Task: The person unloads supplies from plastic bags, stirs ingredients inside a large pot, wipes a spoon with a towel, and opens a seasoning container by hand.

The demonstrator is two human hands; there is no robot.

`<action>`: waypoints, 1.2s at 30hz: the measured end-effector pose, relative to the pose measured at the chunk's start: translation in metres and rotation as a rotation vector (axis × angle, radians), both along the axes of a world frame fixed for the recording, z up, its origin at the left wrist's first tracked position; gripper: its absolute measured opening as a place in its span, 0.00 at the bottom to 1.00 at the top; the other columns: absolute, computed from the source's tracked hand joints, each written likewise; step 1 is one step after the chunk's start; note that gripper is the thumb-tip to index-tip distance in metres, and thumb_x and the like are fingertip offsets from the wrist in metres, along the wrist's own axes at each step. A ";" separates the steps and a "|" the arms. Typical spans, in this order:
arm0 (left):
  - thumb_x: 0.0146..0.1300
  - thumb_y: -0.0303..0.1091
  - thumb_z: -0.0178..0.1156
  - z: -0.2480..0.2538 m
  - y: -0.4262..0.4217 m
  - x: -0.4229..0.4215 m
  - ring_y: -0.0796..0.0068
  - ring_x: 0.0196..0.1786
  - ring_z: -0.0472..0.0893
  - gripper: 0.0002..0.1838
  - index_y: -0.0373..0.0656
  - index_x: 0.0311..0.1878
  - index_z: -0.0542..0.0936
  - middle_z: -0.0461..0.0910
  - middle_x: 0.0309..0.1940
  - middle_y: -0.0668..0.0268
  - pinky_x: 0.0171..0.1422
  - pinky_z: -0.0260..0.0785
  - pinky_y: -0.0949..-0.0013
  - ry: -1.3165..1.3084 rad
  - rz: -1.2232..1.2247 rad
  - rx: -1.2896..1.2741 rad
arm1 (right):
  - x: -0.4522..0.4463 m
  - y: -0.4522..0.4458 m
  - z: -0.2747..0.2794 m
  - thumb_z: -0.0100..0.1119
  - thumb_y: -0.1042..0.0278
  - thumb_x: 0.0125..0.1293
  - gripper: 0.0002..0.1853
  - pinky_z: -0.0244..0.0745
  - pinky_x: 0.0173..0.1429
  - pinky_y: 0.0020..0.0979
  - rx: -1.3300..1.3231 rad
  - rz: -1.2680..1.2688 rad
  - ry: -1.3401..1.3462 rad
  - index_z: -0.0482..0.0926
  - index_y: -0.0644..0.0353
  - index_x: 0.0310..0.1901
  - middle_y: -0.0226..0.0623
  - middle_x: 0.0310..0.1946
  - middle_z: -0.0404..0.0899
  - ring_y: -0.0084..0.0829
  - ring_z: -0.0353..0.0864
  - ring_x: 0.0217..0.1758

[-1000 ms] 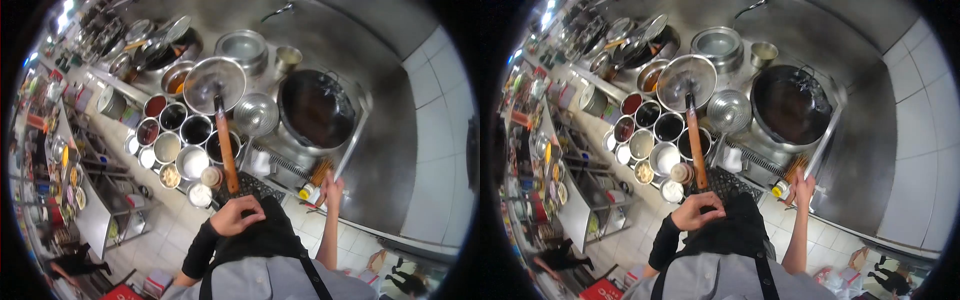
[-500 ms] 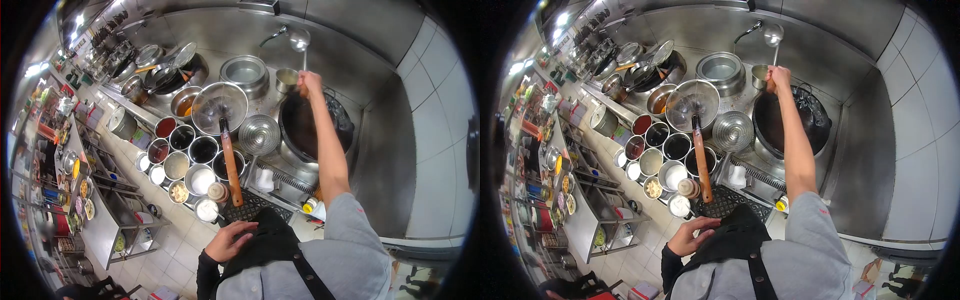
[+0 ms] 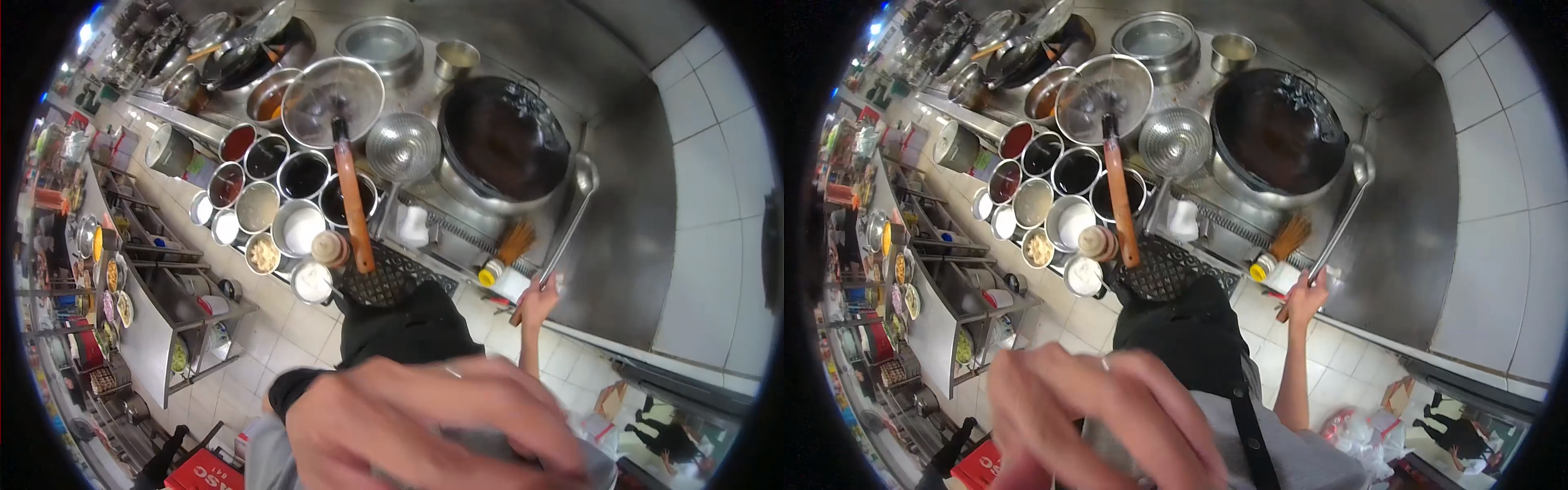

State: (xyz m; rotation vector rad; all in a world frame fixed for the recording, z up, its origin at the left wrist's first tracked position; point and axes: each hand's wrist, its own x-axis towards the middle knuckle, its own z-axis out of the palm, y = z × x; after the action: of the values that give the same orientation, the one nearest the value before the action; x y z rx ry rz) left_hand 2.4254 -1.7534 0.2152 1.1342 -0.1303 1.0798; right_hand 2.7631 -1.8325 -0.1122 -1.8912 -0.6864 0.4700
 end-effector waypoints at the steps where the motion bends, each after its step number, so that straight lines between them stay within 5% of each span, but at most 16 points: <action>1: 0.74 0.35 0.62 0.002 0.001 0.010 0.57 0.53 0.84 0.16 0.28 0.49 0.87 0.85 0.48 0.48 0.64 0.73 0.59 -0.023 -0.019 0.028 | 0.001 -0.026 -0.011 0.55 0.75 0.74 0.07 0.64 0.15 0.29 -0.057 -0.028 -0.009 0.75 0.68 0.49 0.31 0.14 0.70 0.22 0.71 0.11; 2: 0.73 0.35 0.62 0.002 0.002 0.019 0.57 0.52 0.83 0.16 0.28 0.48 0.87 0.85 0.47 0.49 0.63 0.73 0.59 -0.039 -0.037 0.046 | 0.010 -0.052 -0.044 0.55 0.75 0.75 0.28 0.66 0.14 0.30 -0.107 -0.075 0.053 0.66 0.70 0.75 0.28 0.15 0.69 0.21 0.69 0.12; 6: 0.72 0.35 0.64 -0.012 0.007 0.054 0.59 0.50 0.83 0.15 0.29 0.46 0.87 0.85 0.45 0.51 0.61 0.73 0.61 -0.054 -0.080 0.072 | -0.005 -0.094 -0.093 0.57 0.77 0.73 0.27 0.63 0.12 0.30 -0.060 -0.130 0.166 0.68 0.74 0.71 0.30 0.16 0.70 0.21 0.70 0.11; 8: 0.71 0.36 0.65 -0.015 0.008 0.062 0.60 0.48 0.83 0.15 0.30 0.45 0.87 0.85 0.44 0.52 0.59 0.73 0.61 -0.054 -0.087 0.073 | -0.024 -0.082 -0.075 0.57 0.78 0.71 0.27 0.78 0.24 0.39 -0.390 -0.172 -0.012 0.69 0.75 0.70 0.45 0.24 0.81 0.37 0.83 0.20; 11: 0.70 0.36 0.66 -0.015 0.003 0.059 0.61 0.46 0.83 0.14 0.31 0.43 0.87 0.85 0.42 0.54 0.57 0.73 0.62 -0.037 -0.078 0.071 | -0.014 -0.087 -0.156 0.55 0.79 0.69 0.28 0.83 0.55 0.49 -0.297 -0.057 -0.393 0.67 0.78 0.70 0.68 0.48 0.83 0.59 0.87 0.49; 14: 0.69 0.37 0.68 -0.020 -0.001 0.048 0.62 0.45 0.82 0.14 0.32 0.41 0.87 0.85 0.40 0.55 0.56 0.73 0.63 -0.030 -0.028 0.044 | -0.014 -0.086 -0.216 0.54 0.79 0.69 0.31 0.65 0.76 0.52 -0.334 -0.019 -0.474 0.62 0.80 0.73 0.76 0.66 0.70 0.69 0.70 0.70; 15: 0.68 0.37 0.68 -0.020 -0.003 0.043 0.62 0.44 0.82 0.14 0.32 0.41 0.87 0.85 0.39 0.56 0.55 0.73 0.63 -0.026 -0.009 0.038 | -0.013 -0.084 -0.225 0.54 0.77 0.70 0.33 0.63 0.78 0.52 -0.470 -0.043 -0.243 0.58 0.81 0.74 0.76 0.69 0.66 0.67 0.67 0.73; 18: 0.67 0.37 0.69 -0.016 -0.014 0.023 0.64 0.42 0.82 0.14 0.33 0.39 0.87 0.85 0.38 0.57 0.53 0.73 0.64 -0.036 0.058 0.000 | -0.012 -0.084 -0.241 0.54 0.76 0.71 0.33 0.63 0.78 0.52 -0.413 -0.016 -0.462 0.58 0.81 0.74 0.77 0.70 0.64 0.67 0.66 0.74; 22: 0.66 0.38 0.71 -0.020 -0.031 -0.015 0.65 0.39 0.82 0.14 0.34 0.37 0.87 0.85 0.35 0.59 0.50 0.73 0.66 -0.047 0.192 -0.013 | -0.006 -0.085 -0.227 0.57 0.64 0.74 0.39 0.63 0.77 0.52 -0.500 0.073 -0.331 0.52 0.79 0.77 0.75 0.70 0.63 0.67 0.66 0.73; 26: 0.64 0.39 0.73 -0.035 -0.039 -0.081 0.67 0.37 0.81 0.14 0.35 0.35 0.87 0.85 0.33 0.61 0.48 0.73 0.67 -0.002 0.319 0.018 | -0.029 -0.073 -0.186 0.57 0.60 0.74 0.40 0.69 0.69 0.57 -0.710 -0.001 -0.696 0.53 0.75 0.77 0.67 0.68 0.63 0.63 0.68 0.68; 31: 0.63 0.39 0.75 -0.059 -0.071 -0.199 0.69 0.33 0.81 0.14 0.36 0.32 0.87 0.85 0.30 0.64 0.45 0.72 0.68 0.083 0.404 0.021 | -0.114 -0.069 -0.138 0.53 0.67 0.72 0.26 0.64 0.69 0.57 -0.462 0.219 -0.924 0.70 0.70 0.68 0.58 0.64 0.71 0.59 0.68 0.65; 32: 0.62 0.40 0.75 -0.064 -0.079 -0.227 0.69 0.33 0.81 0.14 0.37 0.31 0.87 0.85 0.29 0.65 0.44 0.72 0.69 0.114 0.422 0.020 | -0.129 -0.071 -0.151 0.52 0.71 0.70 0.22 0.63 0.71 0.56 -0.288 0.354 -0.868 0.74 0.72 0.63 0.62 0.59 0.73 0.59 0.69 0.65; 36: 0.61 0.40 0.77 -0.096 -0.119 -0.343 0.71 0.30 0.80 0.15 0.38 0.29 0.87 0.85 0.27 0.67 0.41 0.72 0.70 0.263 0.504 -0.003 | -0.217 -0.088 -0.218 0.54 0.71 0.63 0.21 0.69 0.68 0.55 -0.401 0.604 -0.762 0.78 0.73 0.57 0.61 0.49 0.80 0.65 0.77 0.58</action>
State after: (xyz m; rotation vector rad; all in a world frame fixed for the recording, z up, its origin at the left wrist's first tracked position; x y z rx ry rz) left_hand 2.0826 -1.8721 0.1192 1.3322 0.3828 1.3545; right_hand 2.5456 -1.9200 -0.3306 -2.2251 -1.8054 0.2483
